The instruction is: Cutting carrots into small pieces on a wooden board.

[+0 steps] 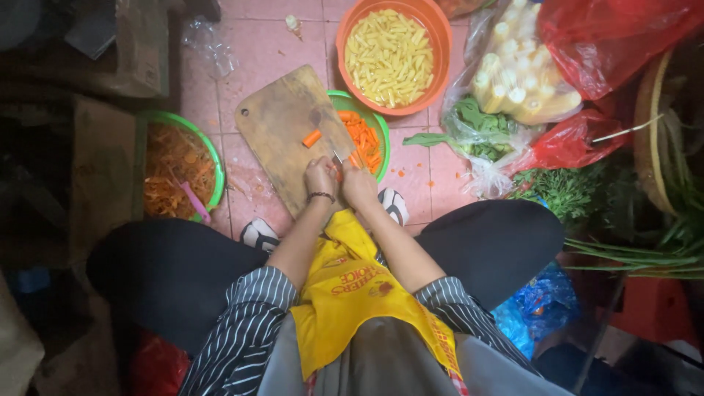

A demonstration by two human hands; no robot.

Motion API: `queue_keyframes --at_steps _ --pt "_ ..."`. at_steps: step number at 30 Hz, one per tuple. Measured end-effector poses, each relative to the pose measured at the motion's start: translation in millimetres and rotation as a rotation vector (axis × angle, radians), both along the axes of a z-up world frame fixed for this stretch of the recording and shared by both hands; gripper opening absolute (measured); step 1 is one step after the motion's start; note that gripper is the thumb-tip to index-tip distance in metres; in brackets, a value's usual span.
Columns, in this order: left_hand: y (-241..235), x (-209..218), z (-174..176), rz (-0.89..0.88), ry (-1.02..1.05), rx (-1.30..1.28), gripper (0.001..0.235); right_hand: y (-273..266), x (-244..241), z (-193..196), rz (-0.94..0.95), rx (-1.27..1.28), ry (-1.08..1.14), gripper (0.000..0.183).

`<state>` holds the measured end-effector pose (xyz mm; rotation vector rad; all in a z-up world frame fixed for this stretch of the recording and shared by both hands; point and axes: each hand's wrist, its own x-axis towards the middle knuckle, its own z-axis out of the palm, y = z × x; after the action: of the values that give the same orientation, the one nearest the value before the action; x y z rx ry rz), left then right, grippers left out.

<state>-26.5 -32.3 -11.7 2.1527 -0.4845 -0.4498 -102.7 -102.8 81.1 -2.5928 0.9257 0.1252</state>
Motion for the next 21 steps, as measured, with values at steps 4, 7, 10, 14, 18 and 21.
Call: queue_keyframes --at_steps 4,7,10,14,18,21 --pt "5.4 1.7 5.4 -0.002 0.011 -0.041 0.013 11.8 2.3 -11.9 0.016 -0.014 0.129 0.020" --pt "3.0 1.0 -2.9 0.022 -0.062 -0.052 0.013 15.0 -1.4 -18.5 -0.036 -0.115 0.044 0.016" --pt "-0.6 0.8 -9.9 0.037 -0.160 -0.037 0.011 7.8 -9.5 -42.7 0.027 -0.269 -0.128 0.023" --pt "-3.5 2.5 -18.4 0.069 -0.059 -0.060 0.013 0.4 -3.0 -20.1 -0.033 -0.106 -0.015 0.024" --pt "-2.0 0.7 -17.1 0.088 -0.119 -0.075 0.015 4.6 -4.4 -5.8 -0.092 -0.024 0.010 0.017" --pt "-2.5 -0.6 -7.9 0.111 0.068 -0.055 0.016 3.6 -3.5 -21.0 0.034 -0.154 -0.074 0.027"
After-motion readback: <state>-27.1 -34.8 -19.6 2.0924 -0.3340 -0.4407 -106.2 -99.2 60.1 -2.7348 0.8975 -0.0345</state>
